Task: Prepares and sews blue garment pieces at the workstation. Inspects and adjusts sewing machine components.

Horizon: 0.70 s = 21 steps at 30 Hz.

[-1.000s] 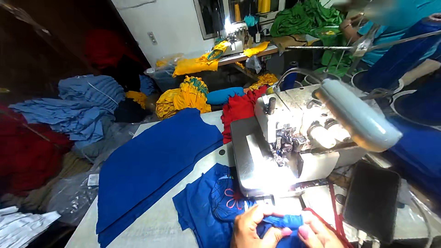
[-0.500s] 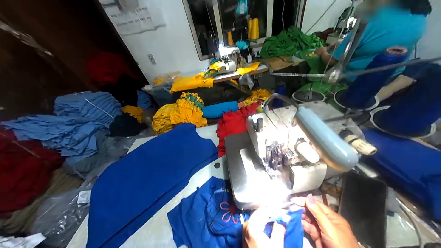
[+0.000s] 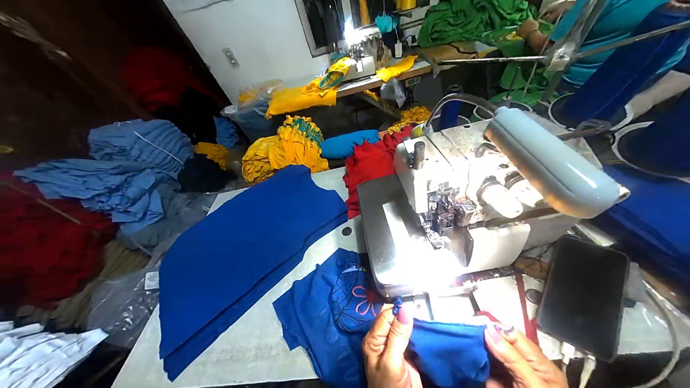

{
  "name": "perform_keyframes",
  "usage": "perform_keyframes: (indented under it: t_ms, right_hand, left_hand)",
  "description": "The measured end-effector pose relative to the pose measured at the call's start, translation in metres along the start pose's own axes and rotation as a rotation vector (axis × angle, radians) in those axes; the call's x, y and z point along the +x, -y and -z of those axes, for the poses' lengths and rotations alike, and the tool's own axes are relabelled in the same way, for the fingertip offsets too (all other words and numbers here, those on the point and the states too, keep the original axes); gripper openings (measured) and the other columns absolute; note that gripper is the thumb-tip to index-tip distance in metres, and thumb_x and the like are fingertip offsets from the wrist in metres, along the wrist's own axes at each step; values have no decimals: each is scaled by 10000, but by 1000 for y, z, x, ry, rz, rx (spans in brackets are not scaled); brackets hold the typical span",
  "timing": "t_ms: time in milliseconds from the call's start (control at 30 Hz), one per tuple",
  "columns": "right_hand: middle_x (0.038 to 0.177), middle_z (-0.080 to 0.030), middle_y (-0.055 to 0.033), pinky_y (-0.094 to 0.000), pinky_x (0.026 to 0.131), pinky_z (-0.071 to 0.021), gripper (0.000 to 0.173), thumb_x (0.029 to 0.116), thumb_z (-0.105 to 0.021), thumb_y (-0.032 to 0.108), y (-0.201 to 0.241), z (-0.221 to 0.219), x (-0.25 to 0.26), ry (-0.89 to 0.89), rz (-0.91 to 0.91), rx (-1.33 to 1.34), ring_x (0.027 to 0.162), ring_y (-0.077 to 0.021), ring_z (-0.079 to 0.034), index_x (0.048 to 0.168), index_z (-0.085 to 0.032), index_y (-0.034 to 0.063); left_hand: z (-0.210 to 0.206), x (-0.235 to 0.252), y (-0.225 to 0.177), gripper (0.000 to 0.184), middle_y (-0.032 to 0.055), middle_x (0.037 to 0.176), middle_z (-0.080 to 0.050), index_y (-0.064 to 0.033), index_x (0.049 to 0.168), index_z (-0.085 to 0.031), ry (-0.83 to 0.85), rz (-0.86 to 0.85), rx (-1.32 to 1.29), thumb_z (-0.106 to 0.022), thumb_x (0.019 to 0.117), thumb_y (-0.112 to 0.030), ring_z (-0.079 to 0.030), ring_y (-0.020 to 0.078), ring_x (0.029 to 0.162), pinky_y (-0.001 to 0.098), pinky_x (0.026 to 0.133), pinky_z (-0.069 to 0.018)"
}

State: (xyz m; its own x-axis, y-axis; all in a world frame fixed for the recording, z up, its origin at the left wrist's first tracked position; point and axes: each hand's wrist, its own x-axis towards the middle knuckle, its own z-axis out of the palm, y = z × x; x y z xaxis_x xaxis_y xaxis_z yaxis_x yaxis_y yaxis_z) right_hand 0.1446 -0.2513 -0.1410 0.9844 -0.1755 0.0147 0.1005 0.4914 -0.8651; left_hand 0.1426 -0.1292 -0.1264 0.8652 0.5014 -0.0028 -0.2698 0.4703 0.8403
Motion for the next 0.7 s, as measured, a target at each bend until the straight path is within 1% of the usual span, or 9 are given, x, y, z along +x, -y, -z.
perform_keyframes:
  t_ms: [100, 200, 333, 433, 500, 533, 567, 633, 700]
  right_hand:
    - [845, -729, 74, -205, 747, -577, 279, 1014, -503, -6, 2, -3, -2, 68, -17, -6, 782, -8, -676, 912, -702, 160]
    - [911, -716, 151, -182, 767, -578, 151, 941, -670, 73, 13, -3, -6, 419, -8, -331, 829, 56, -667, 1075, -620, 122]
    - [901, -731, 105, -165, 773, -584, 99, 946, -695, 153, 12, -10, -2, 636, -46, -503, 825, 60, -673, 995, -730, 75]
    - [880, -731, 89, -169, 757, -583, 146, 966, -667, 234, -21, -15, 8, 570, -50, -534, 812, 28, -682, 993, -737, 109]
    - [881, -734, 54, -180, 780, -575, 160, 954, -656, 204, -45, -13, 12, 465, -92, -549, 825, 15, -681, 998, -741, 75]
    - [888, -732, 46, -179, 792, -569, 167, 948, -652, 195, -53, -11, 11, 420, -110, -558, 836, 17, -678, 999, -736, 60]
    - [884, -729, 44, -171, 788, -564, 171, 948, -652, 196, -59, -9, 11, 387, -108, -566, 834, 23, -673, 990, -731, 50]
    - [883, -725, 47, -155, 785, -562, 186, 971, -625, 194, -61, -8, 11, 372, -74, -609, 832, 39, -668, 997, -725, 40]
    - [850, -709, 44, -154, 750, -538, 251, 1009, -554, 224, -57, -8, 15, 408, -3, -776, 798, 48, -648, 996, -728, 44]
  left_hand:
    - [10, 7, 0, 179, -9, 919, -723, -44, 917, -758, 163, -193, 191, -597, 991, -66, -665, 26, 903, 210, 852, -552]
    - [7, 33, -40, 185, -46, 858, -725, -52, 916, -729, 401, -485, 599, -609, 1012, -155, -668, -33, 833, 167, 772, -562]
    - [-20, 109, -133, 163, 0, 878, -741, 31, 942, -734, 587, -800, 971, -628, 989, -85, -653, -56, 804, 137, 763, -539]
    - [-13, 177, -143, 232, 96, 967, -741, 8, 1056, -755, 606, -1012, 1177, -596, 1028, -159, -683, 82, 894, 244, 843, -544]
    - [16, 177, -132, 340, 179, 1151, -660, -39, 1288, -673, 547, -860, 1409, -553, 1050, -251, -648, 253, 1024, 390, 895, -532]
    - [36, 164, -120, 388, 183, 1265, -628, -84, 1370, -610, 502, -740, 1509, -539, 1060, -307, -633, 280, 1103, 414, 913, -533]
    - [50, 139, -108, 440, 204, 1364, -575, -108, 1440, -542, 442, -524, 1581, -532, 1065, -339, -605, 330, 1184, 473, 943, -525]
    - [71, 104, -72, 562, 265, 1536, -411, -112, 1549, -415, 333, -124, 1613, -493, 1071, -397, -462, 468, 1357, 663, 1042, -417]
    - [107, 97, -27, 576, 222, 1612, -352, -115, 1567, -414, 278, -112, 1705, -452, 1075, -412, -314, 438, 1493, 686, 1177, -214]
